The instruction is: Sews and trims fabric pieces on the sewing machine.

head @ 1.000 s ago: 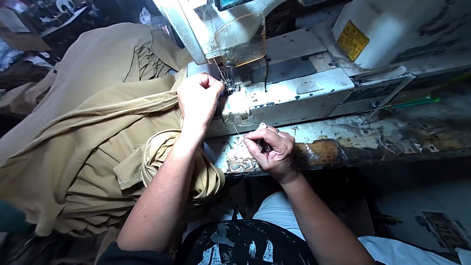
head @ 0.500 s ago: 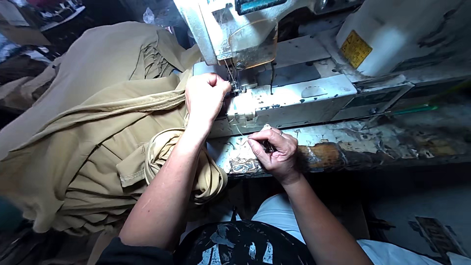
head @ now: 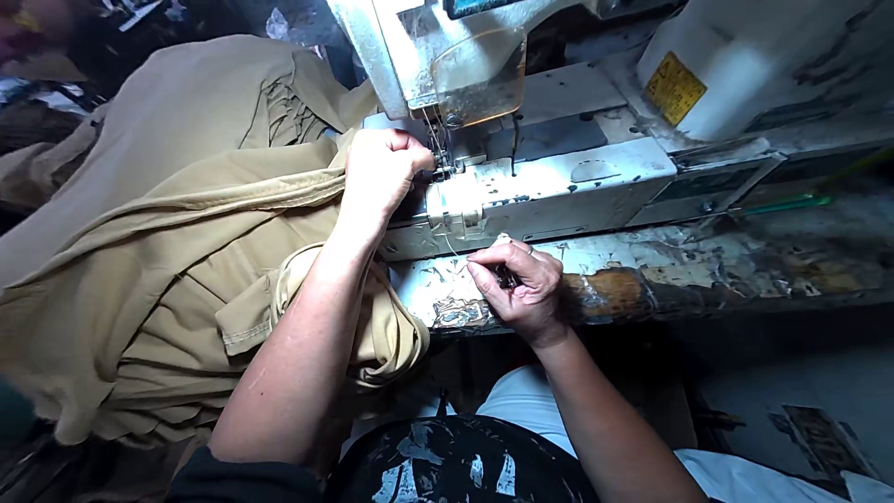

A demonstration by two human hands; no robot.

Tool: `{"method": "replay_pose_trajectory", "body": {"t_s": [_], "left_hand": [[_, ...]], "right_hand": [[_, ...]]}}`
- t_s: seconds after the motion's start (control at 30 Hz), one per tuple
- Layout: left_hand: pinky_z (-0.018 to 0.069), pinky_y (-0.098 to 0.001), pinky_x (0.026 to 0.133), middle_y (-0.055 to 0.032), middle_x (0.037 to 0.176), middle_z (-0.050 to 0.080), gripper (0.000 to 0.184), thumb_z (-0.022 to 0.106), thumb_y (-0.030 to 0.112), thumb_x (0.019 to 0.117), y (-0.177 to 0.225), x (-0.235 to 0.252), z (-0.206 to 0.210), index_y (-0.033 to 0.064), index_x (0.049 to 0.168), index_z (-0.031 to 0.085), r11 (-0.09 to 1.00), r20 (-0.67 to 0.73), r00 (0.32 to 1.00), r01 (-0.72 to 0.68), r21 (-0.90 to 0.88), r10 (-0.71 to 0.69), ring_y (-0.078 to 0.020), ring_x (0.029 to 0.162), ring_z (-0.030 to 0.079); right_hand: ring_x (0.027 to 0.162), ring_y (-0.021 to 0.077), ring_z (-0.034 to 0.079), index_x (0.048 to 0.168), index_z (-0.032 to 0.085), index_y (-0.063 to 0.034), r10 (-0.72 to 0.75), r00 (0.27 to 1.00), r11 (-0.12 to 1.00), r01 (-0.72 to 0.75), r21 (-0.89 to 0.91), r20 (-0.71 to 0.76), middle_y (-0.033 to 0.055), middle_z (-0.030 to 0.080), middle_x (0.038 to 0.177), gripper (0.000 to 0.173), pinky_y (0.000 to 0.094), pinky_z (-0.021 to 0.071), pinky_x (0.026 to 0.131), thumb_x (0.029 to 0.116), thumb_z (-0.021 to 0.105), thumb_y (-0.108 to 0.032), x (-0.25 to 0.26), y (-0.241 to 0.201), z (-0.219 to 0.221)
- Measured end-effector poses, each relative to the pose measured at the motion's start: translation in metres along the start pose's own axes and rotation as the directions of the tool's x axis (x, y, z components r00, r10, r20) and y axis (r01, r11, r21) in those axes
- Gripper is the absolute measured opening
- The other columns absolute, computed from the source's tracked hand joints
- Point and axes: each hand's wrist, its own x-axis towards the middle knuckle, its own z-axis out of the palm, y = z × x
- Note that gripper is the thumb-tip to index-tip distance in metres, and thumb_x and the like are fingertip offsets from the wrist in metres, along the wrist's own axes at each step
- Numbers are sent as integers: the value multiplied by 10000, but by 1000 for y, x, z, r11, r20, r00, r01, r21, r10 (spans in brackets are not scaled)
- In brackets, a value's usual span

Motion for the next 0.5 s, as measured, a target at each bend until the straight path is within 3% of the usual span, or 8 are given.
{"method": "replay_pose_trajectory", "body": {"t_s": [0.2,0.5], "left_hand": [[393,-282,586,96,596,544,216,727,176,860,-10,0,6,166,659,649,998,-73,997,-22,63,27,-29,554,478],[394,-271,584,96,599,542,237,727,174,854,-9,-3,6,167,640,626,998,-90,996,-19,58,24,-22,561,488]], "right_hand": [[719,12,632,852,712,21,3,1000,1000,-3,4,1,76,701,779,95,116,496,673,856,679,-67,0,0,0],[737,30,649,853,715,19,0,1000,1000,0,-7,0,84,713,790,100,132,505,683,852,682,-75,-1,0,0]]}}
